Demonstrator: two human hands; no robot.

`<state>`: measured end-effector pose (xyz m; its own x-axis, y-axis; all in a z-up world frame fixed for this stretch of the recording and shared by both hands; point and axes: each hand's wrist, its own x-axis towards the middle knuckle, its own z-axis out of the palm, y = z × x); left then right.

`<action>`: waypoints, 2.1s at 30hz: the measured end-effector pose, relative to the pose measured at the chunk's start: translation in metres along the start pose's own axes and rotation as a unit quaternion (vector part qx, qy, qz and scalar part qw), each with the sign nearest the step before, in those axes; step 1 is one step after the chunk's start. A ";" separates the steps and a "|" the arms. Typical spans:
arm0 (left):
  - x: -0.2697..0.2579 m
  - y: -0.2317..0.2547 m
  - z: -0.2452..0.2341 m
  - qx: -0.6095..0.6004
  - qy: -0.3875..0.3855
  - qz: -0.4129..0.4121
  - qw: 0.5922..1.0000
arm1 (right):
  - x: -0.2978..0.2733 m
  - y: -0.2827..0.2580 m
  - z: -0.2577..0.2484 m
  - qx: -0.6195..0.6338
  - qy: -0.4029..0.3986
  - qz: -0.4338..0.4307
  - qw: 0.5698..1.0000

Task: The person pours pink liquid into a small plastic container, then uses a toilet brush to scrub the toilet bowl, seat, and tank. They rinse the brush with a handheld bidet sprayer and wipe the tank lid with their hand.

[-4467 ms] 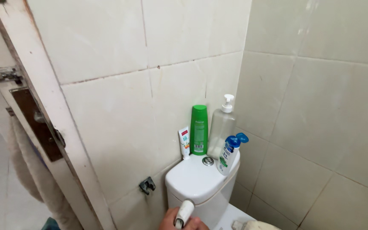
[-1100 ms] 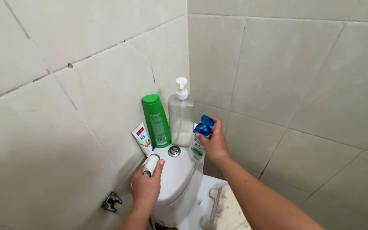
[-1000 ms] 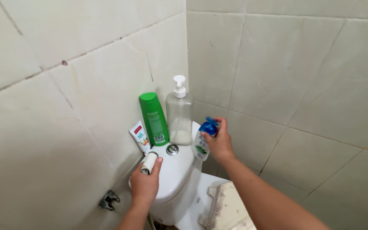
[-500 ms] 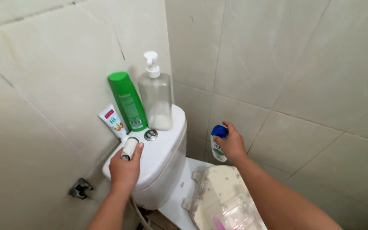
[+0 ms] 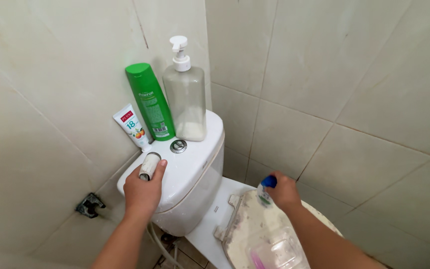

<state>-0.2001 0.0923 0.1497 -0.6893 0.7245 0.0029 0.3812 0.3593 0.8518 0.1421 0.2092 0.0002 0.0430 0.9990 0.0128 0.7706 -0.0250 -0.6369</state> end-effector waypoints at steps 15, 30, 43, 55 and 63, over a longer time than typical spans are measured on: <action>-0.003 -0.020 -0.003 -0.004 0.018 0.018 1.000 | -0.012 0.029 0.058 -0.062 -0.041 -0.022 0.997; 0.008 -0.022 0.000 -0.008 0.018 -0.003 1.000 | 0.014 0.018 0.065 -0.059 -0.051 -0.063 0.995; 0.017 -0.027 0.004 0.011 0.011 -0.044 0.999 | 0.012 -0.009 0.074 -0.301 -0.191 -0.054 0.933; 0.027 -0.043 0.002 0.010 -0.059 -0.059 0.996 | 0.040 -0.083 0.057 0.018 0.018 -0.125 0.992; 0.023 -0.033 0.003 0.014 -0.060 -0.082 0.995 | 0.096 -0.225 0.010 0.304 0.105 -0.200 0.925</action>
<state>-0.2270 0.0990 0.1197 -0.6660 0.7190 -0.1990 0.2882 0.4940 0.8203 -0.0335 0.3112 0.1364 0.0042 0.8927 0.4506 0.2535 0.4349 -0.8641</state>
